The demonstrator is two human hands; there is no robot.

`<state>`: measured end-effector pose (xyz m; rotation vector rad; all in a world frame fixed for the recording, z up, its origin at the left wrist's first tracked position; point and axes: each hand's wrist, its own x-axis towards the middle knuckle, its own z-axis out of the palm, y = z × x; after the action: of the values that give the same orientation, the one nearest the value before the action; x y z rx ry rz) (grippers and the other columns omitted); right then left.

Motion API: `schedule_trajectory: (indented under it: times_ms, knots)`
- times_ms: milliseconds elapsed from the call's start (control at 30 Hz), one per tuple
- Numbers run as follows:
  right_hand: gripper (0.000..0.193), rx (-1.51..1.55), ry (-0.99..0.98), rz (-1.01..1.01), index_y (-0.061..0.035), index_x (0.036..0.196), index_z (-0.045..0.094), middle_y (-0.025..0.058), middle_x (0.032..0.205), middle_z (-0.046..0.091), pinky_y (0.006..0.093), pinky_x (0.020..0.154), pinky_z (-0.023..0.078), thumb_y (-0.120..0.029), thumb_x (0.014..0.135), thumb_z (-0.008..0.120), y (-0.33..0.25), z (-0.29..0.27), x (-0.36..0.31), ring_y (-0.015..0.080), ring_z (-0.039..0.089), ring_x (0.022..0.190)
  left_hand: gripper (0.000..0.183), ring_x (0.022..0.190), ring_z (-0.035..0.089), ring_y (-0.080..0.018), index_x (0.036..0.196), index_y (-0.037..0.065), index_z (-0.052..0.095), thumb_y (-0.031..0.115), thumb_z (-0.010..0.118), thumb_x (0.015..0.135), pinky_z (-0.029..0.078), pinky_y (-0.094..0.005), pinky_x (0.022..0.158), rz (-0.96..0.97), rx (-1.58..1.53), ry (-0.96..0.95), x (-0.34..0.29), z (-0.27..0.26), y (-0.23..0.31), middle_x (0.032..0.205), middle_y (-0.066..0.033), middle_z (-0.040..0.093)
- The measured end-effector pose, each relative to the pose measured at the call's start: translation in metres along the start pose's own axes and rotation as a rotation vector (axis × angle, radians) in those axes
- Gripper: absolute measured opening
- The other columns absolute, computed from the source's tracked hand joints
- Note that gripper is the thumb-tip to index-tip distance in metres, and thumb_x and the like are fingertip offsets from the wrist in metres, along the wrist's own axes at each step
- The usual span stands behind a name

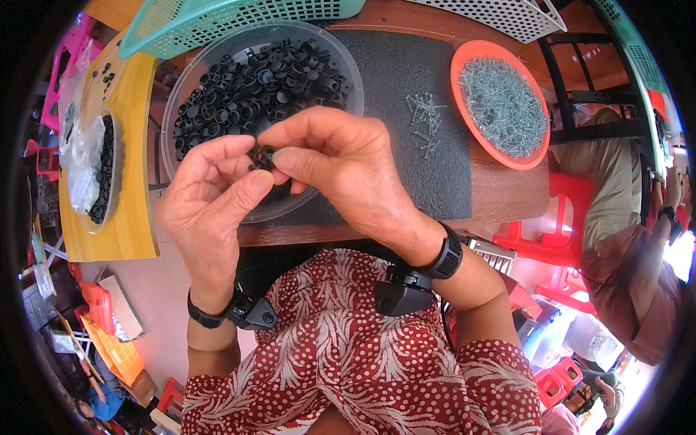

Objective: Assembling small black plastic caps with metal screws by hand.

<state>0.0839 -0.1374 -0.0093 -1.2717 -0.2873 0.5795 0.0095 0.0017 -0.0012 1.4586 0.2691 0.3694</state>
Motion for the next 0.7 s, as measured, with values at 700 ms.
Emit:
schedule_trajectory:
  times_ms: [700]
  knots:
    - [0.010,-0.158,0.024,-0.135,0.0017,0.087,0.068,0.0021,0.075,0.064,0.0206,0.062,0.045,0.003,0.077,0.065,-0.0010,-0.0025,0.0047,0.0053,0.056,0.071,0.027,0.068,0.052,-0.0045,0.095,-0.002,0.065,-0.002,0.076,0.070,0.044,-0.0176,0.061,-0.023,0.251,-0.152,0.0101,-0.0087,0.0099,0.076,0.0001,0.058]
